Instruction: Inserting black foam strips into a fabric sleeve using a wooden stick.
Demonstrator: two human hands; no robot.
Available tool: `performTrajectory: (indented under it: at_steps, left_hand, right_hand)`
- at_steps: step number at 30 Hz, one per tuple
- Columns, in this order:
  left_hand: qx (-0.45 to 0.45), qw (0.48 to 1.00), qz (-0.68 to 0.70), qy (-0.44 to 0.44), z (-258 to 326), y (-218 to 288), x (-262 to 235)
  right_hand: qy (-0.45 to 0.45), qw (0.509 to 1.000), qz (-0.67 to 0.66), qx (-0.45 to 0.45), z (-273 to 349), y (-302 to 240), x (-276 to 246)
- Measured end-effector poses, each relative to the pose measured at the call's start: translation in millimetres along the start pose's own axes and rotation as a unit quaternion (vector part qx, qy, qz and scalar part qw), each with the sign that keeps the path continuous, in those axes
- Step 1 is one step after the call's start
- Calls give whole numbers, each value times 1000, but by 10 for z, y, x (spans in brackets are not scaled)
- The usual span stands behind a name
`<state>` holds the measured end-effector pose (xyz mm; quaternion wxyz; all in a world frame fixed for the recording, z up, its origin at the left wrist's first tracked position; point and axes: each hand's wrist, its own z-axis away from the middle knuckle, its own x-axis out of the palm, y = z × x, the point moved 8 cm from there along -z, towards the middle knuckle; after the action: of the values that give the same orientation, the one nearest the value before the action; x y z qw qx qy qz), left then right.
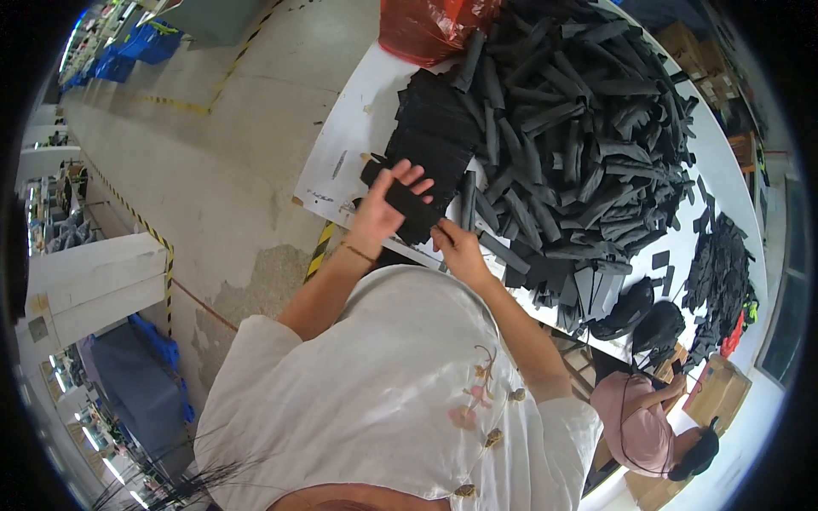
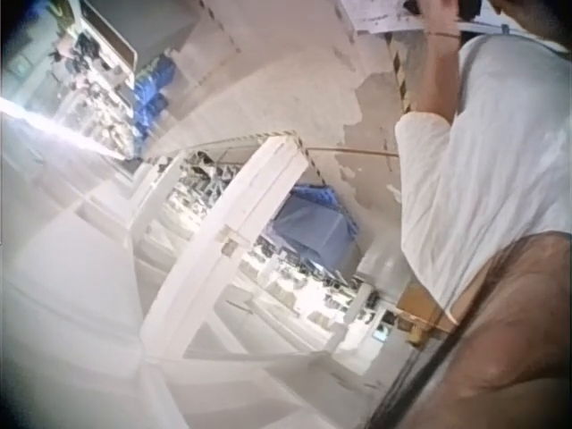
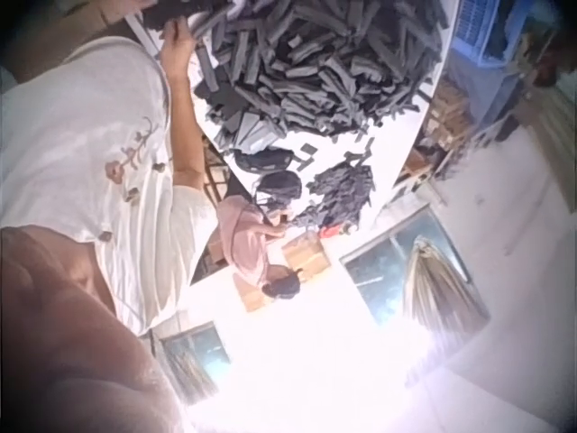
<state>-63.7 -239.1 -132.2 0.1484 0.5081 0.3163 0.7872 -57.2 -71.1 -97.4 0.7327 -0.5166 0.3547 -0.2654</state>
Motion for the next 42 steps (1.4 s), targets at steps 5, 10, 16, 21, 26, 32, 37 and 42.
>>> performTrajectory:
  at_steps: [5, 10, 16, 21, 26, 32, 37, 42]
  left_hand:
    - [-159, 978, 106, 76, 31, -291, 318]
    - [-63, 985, 46, 156, -295, -8, 33]
    - [25, 981, 41, 188, -717, 576, -204]
    - [-6, 994, 0, 110, -733, 422, 46]
    - [-213, 963, -51, 157, -247, -271, 249]
    - [-293, 944, 50, -140, -562, -526, 990]
    - [-249, 957, 145, -13, -780, -452, 691]
    - [-179, 964, 167, 103, -911, -598, 299]
  right_hand:
    - [157, 984, 84, -9, -4, -108, -60]
    - [135, 971, 193, -39, 341, -78, -91]
    - [30, 974, 222, 45, 1330, 172, -495]
    - [123, 982, 124, 76, 1070, 213, -818]
    - [142, 979, 136, 45, 989, 78, -931]
    - [117, 989, 31, 86, 1101, 204, -798]
    - [48, 990, 110, 76, 1228, -416, -867]
    - [-38, 975, 221, -2, 1202, -409, -784]
